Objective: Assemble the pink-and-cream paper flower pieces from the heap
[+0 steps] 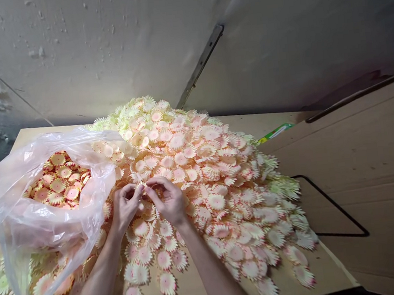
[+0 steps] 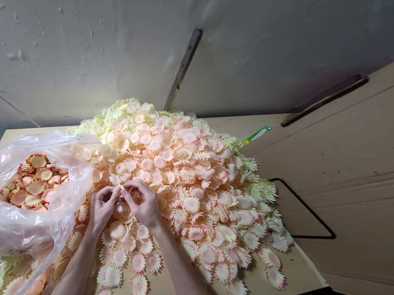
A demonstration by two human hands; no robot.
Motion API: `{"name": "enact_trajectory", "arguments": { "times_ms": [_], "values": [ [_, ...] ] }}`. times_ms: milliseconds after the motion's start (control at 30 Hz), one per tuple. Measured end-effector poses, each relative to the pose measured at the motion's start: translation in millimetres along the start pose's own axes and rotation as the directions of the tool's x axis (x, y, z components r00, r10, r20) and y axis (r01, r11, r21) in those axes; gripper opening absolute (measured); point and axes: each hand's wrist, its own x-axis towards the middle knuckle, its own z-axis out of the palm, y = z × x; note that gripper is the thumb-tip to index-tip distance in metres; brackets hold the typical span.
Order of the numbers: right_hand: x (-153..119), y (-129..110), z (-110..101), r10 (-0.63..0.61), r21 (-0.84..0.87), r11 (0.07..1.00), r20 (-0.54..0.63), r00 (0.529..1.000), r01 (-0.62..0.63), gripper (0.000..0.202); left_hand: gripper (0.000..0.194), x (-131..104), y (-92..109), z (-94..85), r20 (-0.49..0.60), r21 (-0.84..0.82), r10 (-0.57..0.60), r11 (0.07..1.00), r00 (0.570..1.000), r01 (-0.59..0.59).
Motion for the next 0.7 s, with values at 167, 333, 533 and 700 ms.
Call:
{"name": "enact_trajectory", "arguments": {
  "times_ms": [167,333,533,700],
  "values": [
    [4.4,-2.2,-6.9,-0.023,-0.003,1.000,0.104,0.994,0.023,0.011,0.037,0.5,-4.0,-1.5,0.003,-0.007,0.028,1.000,1.000,-0.028],
    [6.3,-1.2,-12.1,-0.032,0.011,0.999,0.176,0.984,0.031,0.014,0.041,2.2,-10.3,-4.2,0.028,-0.021,0.032,0.999,0.999,-0.032],
    [6.5,1.6,-13.4,-0.103,-0.073,0.991,0.168,0.980,0.116,0.012,0.039,3.2,-10.0,-4.0,0.049,0.009,0.013,1.000,0.999,-0.013],
    [6.1,4.9,-11.1,-0.157,-0.185,0.966,0.138,0.978,0.181,0.015,0.036,4.1,-6.9,-2.9,0.111,-0.032,-0.021,0.999,0.994,0.025]
  ]
}}
